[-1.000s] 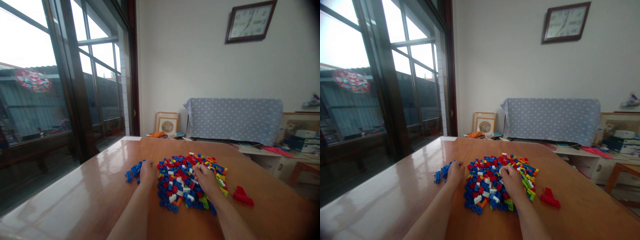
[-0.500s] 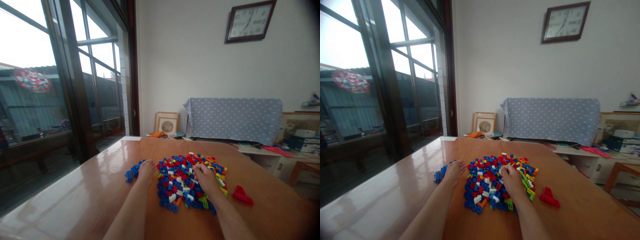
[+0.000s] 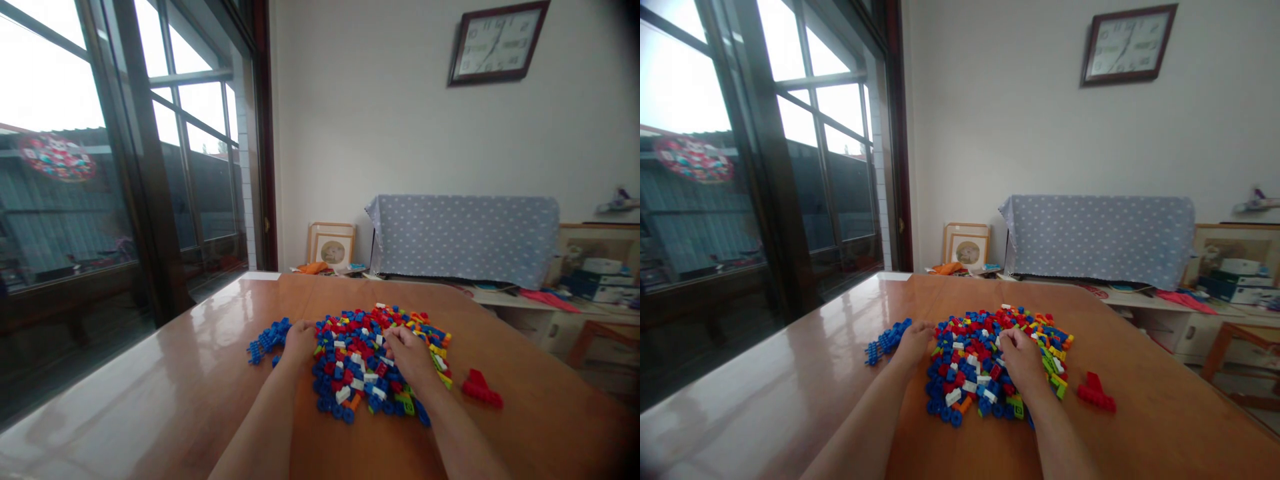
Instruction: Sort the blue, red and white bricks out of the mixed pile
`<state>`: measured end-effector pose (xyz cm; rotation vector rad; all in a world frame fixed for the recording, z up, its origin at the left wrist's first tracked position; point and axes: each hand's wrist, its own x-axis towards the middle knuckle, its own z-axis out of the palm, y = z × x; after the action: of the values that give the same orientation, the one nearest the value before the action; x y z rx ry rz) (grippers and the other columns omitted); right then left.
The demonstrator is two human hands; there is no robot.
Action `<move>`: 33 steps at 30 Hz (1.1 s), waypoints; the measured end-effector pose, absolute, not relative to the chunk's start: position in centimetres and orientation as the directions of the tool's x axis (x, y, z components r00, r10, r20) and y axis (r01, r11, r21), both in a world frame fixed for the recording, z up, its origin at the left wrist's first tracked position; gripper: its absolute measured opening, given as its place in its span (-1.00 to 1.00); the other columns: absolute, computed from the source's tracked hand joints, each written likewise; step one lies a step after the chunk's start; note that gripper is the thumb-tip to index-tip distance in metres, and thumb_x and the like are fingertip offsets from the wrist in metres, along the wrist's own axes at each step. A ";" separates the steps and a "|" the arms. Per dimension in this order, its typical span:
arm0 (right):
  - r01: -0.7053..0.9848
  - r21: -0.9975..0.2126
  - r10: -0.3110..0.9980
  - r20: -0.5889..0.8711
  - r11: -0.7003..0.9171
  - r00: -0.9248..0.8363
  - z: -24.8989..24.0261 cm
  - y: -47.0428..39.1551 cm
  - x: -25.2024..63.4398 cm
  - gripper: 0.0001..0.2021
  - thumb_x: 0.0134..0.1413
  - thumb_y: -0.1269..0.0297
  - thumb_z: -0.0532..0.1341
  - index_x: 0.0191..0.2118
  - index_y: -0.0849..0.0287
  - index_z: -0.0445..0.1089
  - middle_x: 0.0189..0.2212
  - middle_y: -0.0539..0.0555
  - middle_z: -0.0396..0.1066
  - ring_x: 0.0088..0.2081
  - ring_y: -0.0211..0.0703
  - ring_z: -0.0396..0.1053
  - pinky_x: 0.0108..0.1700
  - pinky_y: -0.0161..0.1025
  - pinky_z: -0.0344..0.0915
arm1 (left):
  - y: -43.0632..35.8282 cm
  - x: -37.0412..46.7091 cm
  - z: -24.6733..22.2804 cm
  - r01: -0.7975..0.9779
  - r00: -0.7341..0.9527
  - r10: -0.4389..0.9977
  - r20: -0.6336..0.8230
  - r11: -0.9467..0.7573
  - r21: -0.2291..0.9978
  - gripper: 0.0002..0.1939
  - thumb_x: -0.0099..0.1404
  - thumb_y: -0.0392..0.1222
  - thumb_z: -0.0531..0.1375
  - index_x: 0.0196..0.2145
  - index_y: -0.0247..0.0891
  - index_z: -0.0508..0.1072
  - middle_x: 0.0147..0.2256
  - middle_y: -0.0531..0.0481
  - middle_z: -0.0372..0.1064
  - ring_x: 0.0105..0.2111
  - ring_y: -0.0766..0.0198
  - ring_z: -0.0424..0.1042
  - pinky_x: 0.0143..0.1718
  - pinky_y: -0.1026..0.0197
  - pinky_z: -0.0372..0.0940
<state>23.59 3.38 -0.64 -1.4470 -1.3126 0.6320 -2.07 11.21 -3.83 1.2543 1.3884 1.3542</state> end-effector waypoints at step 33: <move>0.426 -0.877 0.887 0.364 0.224 0.284 -1.8 5.3 23.4 -0.72 0.15 0.10 0.08 -0.38 0.14 0.42 -0.51 0.01 0.44 -0.44 -0.14 0.37 -0.39 -0.27 0.20 | 8.9 1.7 -3.0 0.849 0.160 0.930 0.332 -0.301 0.434 -0.70 0.43 0.03 0.01 -0.29 -0.18 0.41 -0.23 -0.09 0.44 -0.19 0.12 0.43 -0.28 0.22 0.15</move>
<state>23.43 5.28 -1.79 -1.3899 -1.3273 0.5004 1.67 8.87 -3.02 2.2759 1.7621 0.8274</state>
